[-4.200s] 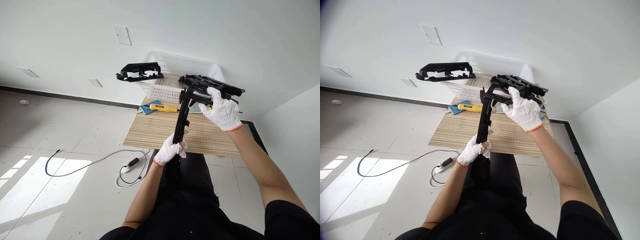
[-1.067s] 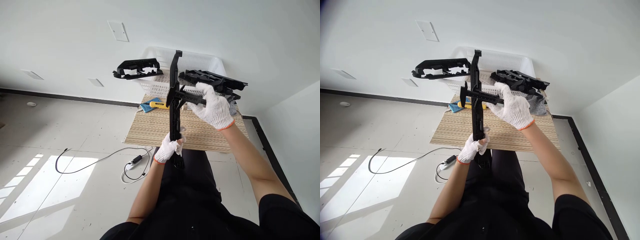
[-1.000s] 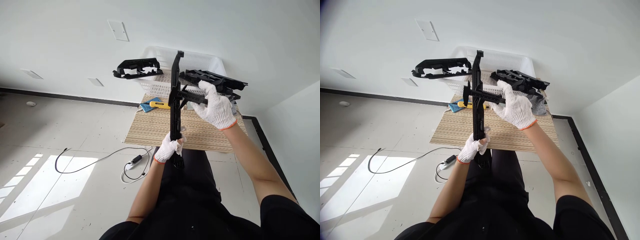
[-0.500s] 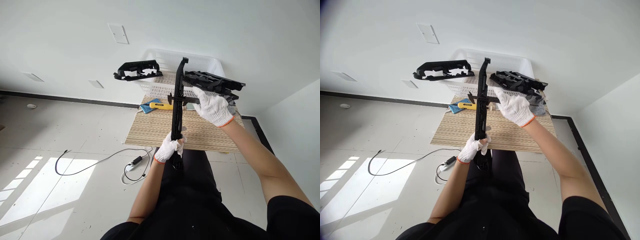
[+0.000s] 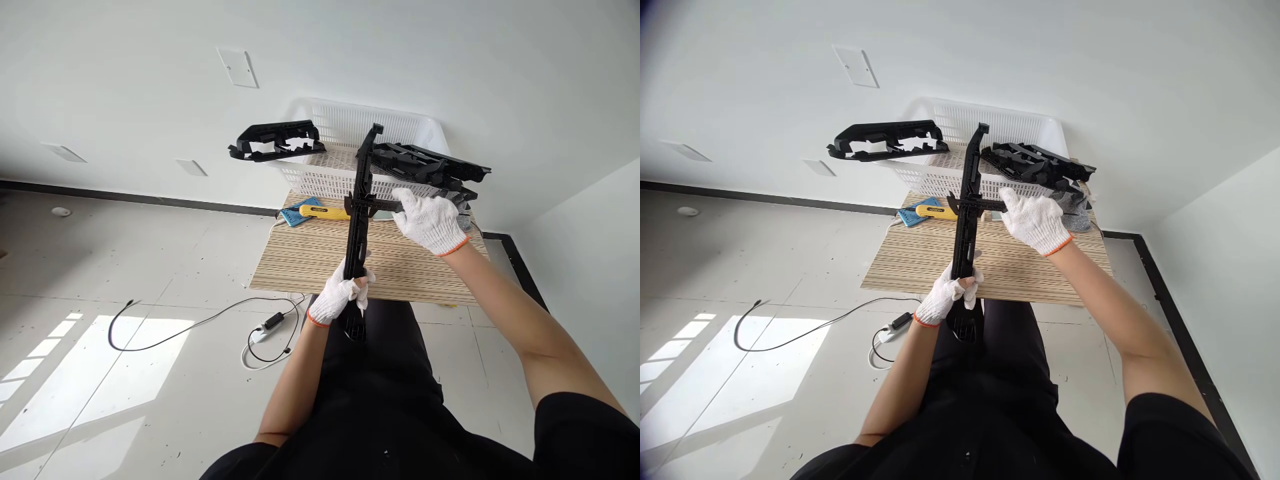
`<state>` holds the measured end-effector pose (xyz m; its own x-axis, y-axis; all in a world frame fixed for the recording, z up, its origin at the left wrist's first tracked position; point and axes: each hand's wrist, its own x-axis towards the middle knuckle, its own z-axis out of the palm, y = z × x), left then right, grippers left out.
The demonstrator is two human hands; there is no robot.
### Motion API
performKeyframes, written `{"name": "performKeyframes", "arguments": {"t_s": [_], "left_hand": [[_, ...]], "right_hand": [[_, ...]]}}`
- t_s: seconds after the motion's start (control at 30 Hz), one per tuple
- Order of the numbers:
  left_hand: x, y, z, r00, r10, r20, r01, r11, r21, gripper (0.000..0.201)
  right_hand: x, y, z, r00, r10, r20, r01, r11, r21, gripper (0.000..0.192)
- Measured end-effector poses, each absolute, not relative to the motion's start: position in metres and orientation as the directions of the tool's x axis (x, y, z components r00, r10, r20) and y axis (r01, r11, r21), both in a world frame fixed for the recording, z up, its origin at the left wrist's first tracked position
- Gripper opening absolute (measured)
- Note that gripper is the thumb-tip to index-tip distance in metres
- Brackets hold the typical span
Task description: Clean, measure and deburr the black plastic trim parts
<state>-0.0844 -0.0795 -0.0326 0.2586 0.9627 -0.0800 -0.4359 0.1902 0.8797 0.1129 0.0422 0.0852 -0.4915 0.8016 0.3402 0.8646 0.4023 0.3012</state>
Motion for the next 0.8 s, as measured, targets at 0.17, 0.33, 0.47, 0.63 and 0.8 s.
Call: {"name": "performKeyframes", "arguments": {"t_s": [0.17, 0.33, 0.47, 0.63, 0.8], "left_hand": [[-0.085, -0.079, -0.033, 0.265, 0.961, -0.084, -0.44, 0.198, 0.876, 0.066], [-0.085, -0.079, -0.032, 0.26, 0.961, -0.093, -0.442, 0.204, 0.874, 0.067], [-0.084, -0.08, -0.029, 0.252, 0.964, -0.086, -0.451, 0.196, 0.871, 0.066], [-0.084, -0.081, -0.029, 0.245, 0.966, -0.08, -0.471, 0.19, 0.861, 0.068], [-0.084, -0.08, -0.034, 0.243, 0.967, -0.074, -0.48, 0.186, 0.857, 0.078]], "right_hand": [[0.114, 0.044, 0.08, -0.483, 0.799, 0.358, 0.871, 0.397, 0.289, 0.051], [0.11, 0.04, 0.083, -0.467, 0.814, 0.346, 0.881, 0.396, 0.259, 0.061], [0.108, 0.037, 0.085, -0.446, 0.827, 0.342, 0.892, 0.383, 0.24, 0.075], [0.113, 0.034, 0.077, -0.47, 0.792, 0.39, 0.883, 0.416, 0.219, 0.068], [0.111, 0.023, 0.066, -0.501, 0.778, 0.379, 0.865, 0.446, 0.229, 0.064]]}}
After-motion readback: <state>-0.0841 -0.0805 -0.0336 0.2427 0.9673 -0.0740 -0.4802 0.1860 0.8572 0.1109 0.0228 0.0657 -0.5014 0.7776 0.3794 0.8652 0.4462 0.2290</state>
